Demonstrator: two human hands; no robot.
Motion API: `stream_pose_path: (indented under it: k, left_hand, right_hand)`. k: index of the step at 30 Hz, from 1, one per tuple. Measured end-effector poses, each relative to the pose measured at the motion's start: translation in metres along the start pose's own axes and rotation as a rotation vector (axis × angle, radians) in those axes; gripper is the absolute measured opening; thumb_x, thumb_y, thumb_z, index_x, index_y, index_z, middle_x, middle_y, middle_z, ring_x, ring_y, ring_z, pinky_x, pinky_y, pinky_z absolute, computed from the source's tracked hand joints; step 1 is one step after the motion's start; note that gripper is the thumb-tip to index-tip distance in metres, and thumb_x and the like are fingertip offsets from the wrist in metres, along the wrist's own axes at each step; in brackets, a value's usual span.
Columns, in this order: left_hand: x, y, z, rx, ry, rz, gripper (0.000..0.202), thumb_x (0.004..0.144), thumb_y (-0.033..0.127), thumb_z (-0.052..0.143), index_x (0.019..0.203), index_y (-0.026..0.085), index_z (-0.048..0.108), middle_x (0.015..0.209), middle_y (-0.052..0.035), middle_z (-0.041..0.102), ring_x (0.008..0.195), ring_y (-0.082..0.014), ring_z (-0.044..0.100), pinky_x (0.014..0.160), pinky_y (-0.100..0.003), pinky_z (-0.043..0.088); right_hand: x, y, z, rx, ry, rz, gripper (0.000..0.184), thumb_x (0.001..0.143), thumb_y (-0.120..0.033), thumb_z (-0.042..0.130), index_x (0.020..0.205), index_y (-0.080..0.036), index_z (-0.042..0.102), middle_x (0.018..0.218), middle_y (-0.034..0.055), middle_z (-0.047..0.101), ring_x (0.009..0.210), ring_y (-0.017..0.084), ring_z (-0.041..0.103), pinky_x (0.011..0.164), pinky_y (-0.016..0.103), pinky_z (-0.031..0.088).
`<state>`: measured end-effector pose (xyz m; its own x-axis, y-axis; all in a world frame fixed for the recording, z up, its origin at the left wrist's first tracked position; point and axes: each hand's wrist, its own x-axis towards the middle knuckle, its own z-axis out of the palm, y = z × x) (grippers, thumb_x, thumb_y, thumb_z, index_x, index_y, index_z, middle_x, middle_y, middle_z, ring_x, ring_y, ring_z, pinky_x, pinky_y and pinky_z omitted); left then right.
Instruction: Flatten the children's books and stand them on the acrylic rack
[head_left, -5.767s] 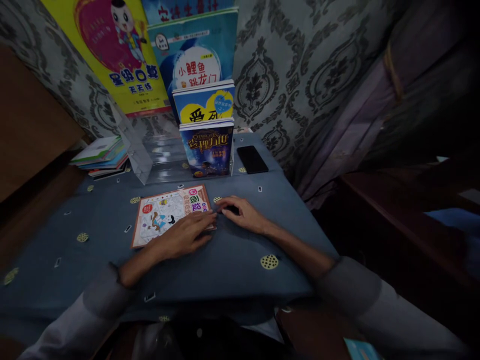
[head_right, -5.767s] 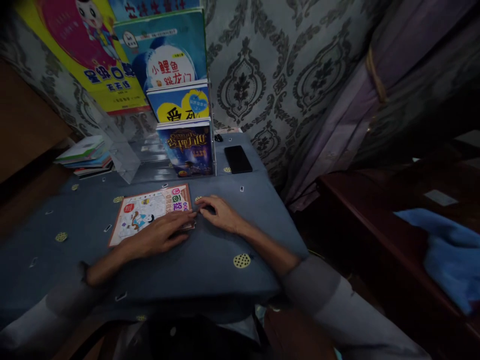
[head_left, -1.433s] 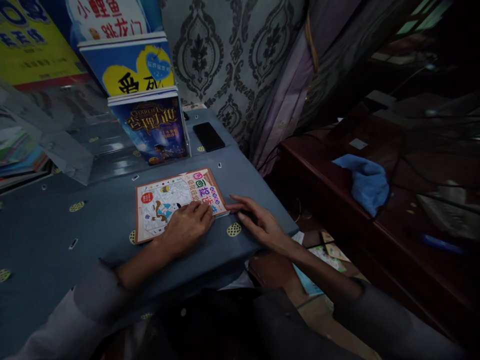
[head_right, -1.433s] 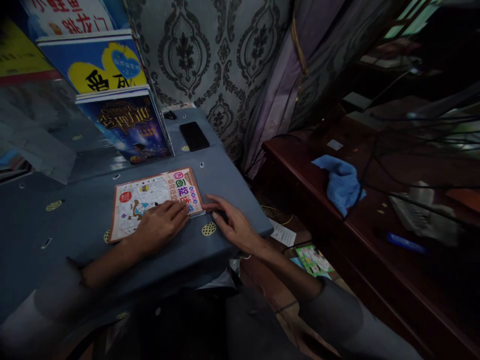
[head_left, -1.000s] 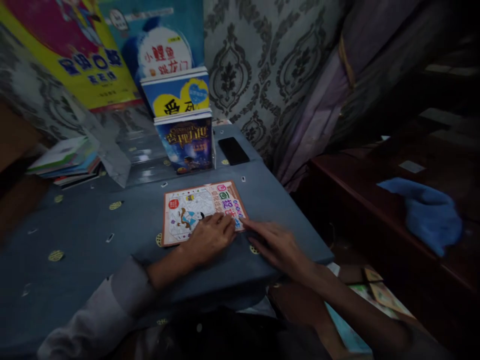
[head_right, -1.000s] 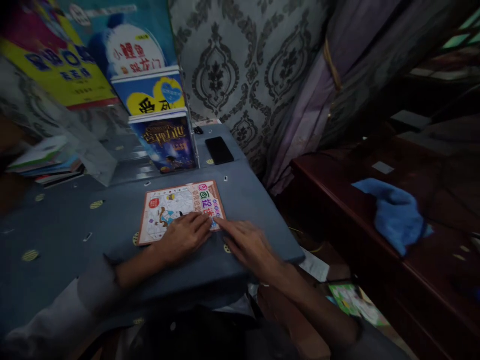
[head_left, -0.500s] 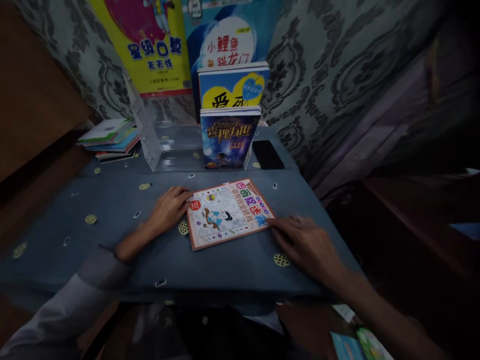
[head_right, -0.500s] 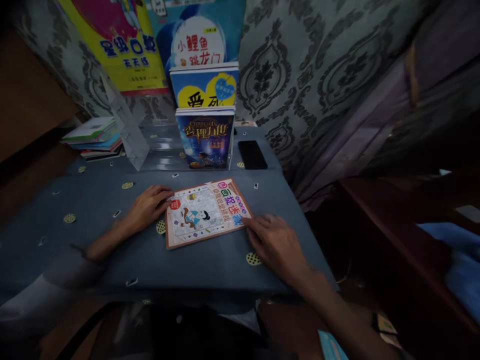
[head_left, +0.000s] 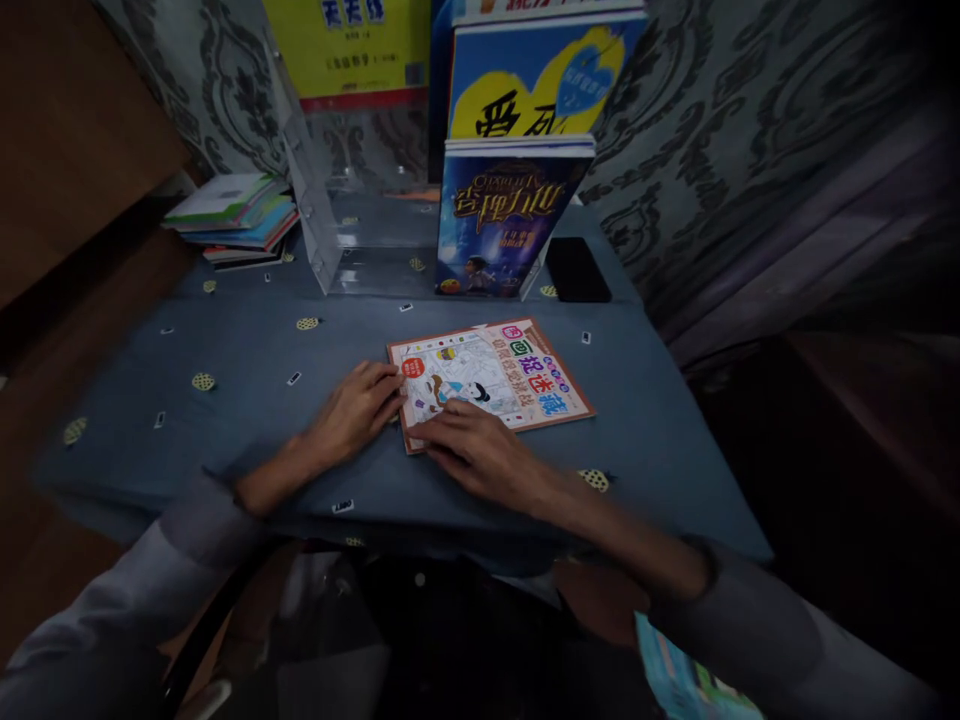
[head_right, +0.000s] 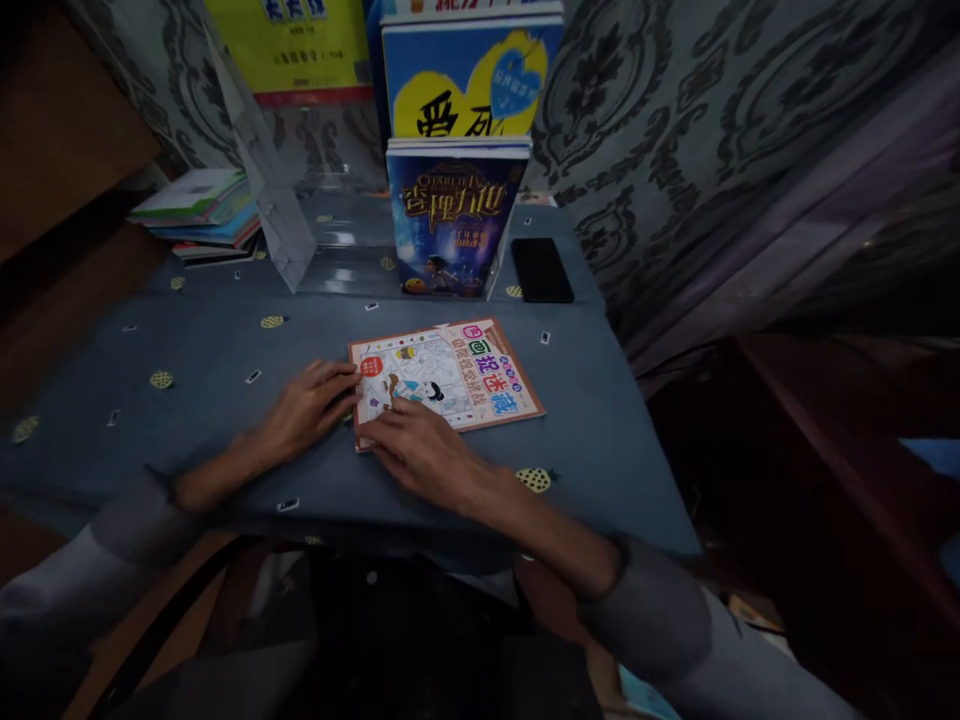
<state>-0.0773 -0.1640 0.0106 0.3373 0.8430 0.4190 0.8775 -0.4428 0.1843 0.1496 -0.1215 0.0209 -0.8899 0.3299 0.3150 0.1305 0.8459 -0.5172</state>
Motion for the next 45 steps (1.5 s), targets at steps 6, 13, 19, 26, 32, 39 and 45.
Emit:
stream_pose_path:
  k: [6,13,19,26,32,39,45]
  left_hand:
    - [-0.035,0.041,-0.012,-0.063,-0.022,0.043,0.024,0.099,0.023,0.053,0.118,0.014,0.063,0.117,-0.0122,0.068,0.112,-0.024,0.063,0.097,-0.043,0.056]
    - [-0.036,0.049,-0.017,0.016,-0.118,0.115,0.031,0.098,0.027,0.055,0.125,0.012,0.06,0.12,-0.0154,0.068,0.121,-0.027,0.062,0.1,-0.045,0.056]
    - [-0.029,0.052,-0.02,0.123,-0.131,0.242,0.022,0.101,0.019,0.049,0.113,0.01,0.065,0.11,-0.0141,0.072,0.116,-0.0256,0.066,0.097,-0.039,0.058]
    - [-0.027,0.053,-0.023,0.06,-0.141,0.2,0.022,0.101,0.017,0.047,0.105,0.012,0.068,0.104,-0.0119,0.074,0.109,-0.0249,0.07,0.089,-0.04,0.061]
    - [-0.024,0.054,-0.027,0.099,-0.145,0.216,0.023,0.101,0.015,0.046,0.105,0.013,0.068,0.104,-0.0106,0.075,0.106,-0.023,0.071,0.088,-0.036,0.061]
    - [-0.019,0.056,-0.027,0.143,-0.116,0.245,0.02,0.097,0.016,0.05,0.095,0.016,0.07,0.094,-0.0079,0.074,0.095,-0.0218,0.07,0.08,-0.034,0.06]
    - [0.032,0.037,-0.015,0.243,-0.232,0.119,0.015,0.096,0.029,0.056,0.091,0.018,0.066,0.092,-0.0074,0.069,0.089,-0.0234,0.066,0.064,-0.03,0.053]
  right_hand:
    - [-0.014,0.003,0.01,0.185,0.1,0.042,0.027,0.096,-0.013,0.053,0.114,-0.023,0.07,0.099,0.0055,0.075,0.093,0.02,0.064,0.084,0.037,0.053]
    - [-0.021,0.006,0.015,0.242,0.247,0.066,0.027,0.093,-0.012,0.054,0.115,-0.021,0.068,0.104,0.008,0.073,0.101,0.021,0.064,0.086,0.04,0.055]
    - [-0.021,0.009,0.016,0.205,0.233,0.046,0.026,0.093,-0.013,0.056,0.115,-0.02,0.068,0.123,0.0115,0.068,0.117,0.023,0.06,0.097,0.045,0.053]
    - [-0.023,0.007,0.015,0.209,0.218,0.075,0.018,0.093,-0.012,0.057,0.101,-0.02,0.07,0.126,0.0118,0.066,0.119,0.024,0.06,0.099,0.049,0.053]
    - [-0.024,0.008,0.013,0.199,0.186,0.06,0.015,0.093,-0.014,0.059,0.101,-0.019,0.07,0.125,0.0125,0.067,0.119,0.024,0.06,0.098,0.047,0.053]
    - [-0.03,0.003,0.011,0.111,0.158,0.041,0.015,0.094,-0.013,0.06,0.103,-0.018,0.071,0.126,0.013,0.067,0.119,0.024,0.06,0.099,0.047,0.054]
    - [-0.052,-0.001,0.001,0.012,0.176,0.093,0.021,0.096,-0.015,0.058,0.113,-0.02,0.07,0.128,0.0103,0.067,0.12,0.021,0.06,0.101,0.042,0.053]
